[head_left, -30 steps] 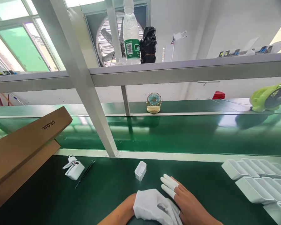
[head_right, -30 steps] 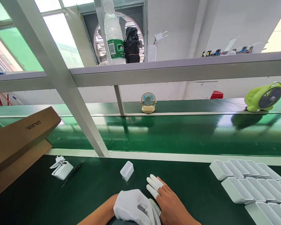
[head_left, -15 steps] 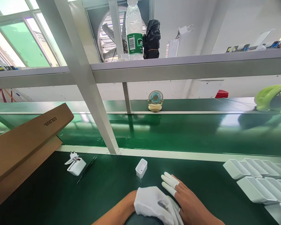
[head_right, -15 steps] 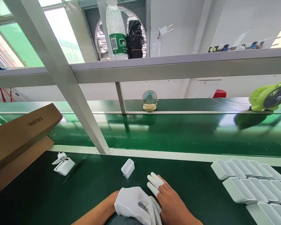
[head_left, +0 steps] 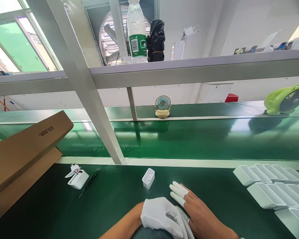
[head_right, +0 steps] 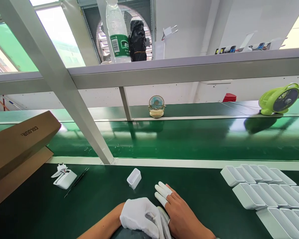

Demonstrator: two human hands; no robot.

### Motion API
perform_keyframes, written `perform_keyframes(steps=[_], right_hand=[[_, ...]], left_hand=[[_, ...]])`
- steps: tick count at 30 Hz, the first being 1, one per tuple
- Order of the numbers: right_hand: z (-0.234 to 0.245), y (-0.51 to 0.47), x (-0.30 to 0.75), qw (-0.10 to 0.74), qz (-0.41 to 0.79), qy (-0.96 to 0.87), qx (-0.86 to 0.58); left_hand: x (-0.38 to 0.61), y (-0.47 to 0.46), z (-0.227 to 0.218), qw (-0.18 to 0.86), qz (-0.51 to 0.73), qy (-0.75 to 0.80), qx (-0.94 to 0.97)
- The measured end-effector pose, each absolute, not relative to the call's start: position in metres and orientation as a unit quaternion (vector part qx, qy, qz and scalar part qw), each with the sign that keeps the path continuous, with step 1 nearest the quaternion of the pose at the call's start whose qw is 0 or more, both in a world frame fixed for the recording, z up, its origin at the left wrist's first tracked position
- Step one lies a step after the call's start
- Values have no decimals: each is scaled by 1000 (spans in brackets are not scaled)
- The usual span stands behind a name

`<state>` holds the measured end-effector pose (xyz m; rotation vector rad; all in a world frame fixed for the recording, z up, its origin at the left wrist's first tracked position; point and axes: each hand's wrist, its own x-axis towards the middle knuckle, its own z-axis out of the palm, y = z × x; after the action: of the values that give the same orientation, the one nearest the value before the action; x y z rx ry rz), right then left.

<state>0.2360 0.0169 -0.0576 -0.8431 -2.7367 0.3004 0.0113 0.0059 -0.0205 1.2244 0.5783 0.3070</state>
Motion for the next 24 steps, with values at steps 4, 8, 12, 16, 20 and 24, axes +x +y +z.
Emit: perform_keyframes(steps=[4,8,12,16,20,24], right_hand=[[-57,17,236,138,109,-940,-291],[-60,18,237,137,95,-942,-292],[-66,18,238,132,97,-942,-293],[-76,18,240,174,100,-936,-289],[-80,18,241,168,97,-938,-289],[-73,18,240,153,92,-942,-284]], left_hand=[[11,8,-23,777,126,249,564],[10,11,-32,749,111,261,598],[8,12,-45,721,120,293,617],[12,11,-49,733,115,278,610],[13,12,-45,755,106,250,596],[7,12,-48,714,95,306,623]])
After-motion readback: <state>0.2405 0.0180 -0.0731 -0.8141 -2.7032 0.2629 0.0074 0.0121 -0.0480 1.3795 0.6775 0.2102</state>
